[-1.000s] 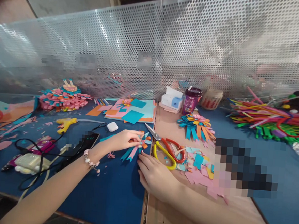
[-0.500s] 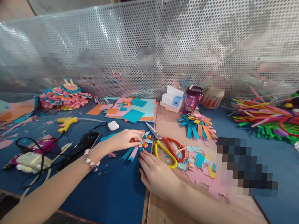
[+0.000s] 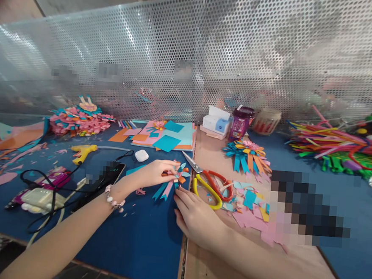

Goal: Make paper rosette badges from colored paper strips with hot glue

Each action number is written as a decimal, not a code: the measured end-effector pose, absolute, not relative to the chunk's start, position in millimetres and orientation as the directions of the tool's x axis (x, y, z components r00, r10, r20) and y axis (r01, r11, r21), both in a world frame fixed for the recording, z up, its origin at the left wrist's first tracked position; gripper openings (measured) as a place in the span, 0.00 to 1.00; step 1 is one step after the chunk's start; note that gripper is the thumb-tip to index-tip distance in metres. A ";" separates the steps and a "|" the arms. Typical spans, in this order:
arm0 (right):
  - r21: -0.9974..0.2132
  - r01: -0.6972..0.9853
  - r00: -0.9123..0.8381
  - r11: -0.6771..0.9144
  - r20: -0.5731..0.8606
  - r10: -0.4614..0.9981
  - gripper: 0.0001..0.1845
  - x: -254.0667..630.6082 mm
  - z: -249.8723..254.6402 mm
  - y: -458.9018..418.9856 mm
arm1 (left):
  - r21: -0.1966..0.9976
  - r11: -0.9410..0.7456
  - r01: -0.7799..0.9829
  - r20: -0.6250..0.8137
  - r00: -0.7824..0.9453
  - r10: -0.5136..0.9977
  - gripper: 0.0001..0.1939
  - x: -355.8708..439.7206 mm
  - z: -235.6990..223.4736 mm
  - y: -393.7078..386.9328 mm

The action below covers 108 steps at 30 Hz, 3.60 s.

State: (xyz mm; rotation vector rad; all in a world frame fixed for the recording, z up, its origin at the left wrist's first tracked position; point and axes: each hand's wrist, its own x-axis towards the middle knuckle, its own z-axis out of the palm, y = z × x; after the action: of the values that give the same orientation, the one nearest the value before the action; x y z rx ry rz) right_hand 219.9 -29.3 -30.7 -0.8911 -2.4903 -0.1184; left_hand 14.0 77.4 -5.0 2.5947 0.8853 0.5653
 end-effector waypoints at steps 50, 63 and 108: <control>-0.330 0.667 -0.535 0.668 0.412 0.738 0.19 226.7 -29.3 -25.3 | 0.336 -0.698 0.632 -0.018 0.745 0.666 0.25 12.9 12.3 58.3; -0.331 0.649 -0.548 0.685 0.421 0.722 0.20 226.6 -24.2 -27.0 | 0.324 -0.717 0.617 -0.012 0.761 0.649 0.25 14.5 11.9 57.8; -0.523 0.572 -0.402 0.632 0.494 0.771 0.18 230.5 -23.4 -25.6 | 0.018 -0.813 0.583 0.039 0.812 0.583 0.12 22.3 20.8 39.6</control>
State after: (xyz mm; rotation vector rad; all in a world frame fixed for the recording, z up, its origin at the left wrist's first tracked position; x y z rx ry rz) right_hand 230.5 -25.6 -23.4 -1.0452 -2.1235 0.3503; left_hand 22.3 39.6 20.8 2.9853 0.9600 0.0669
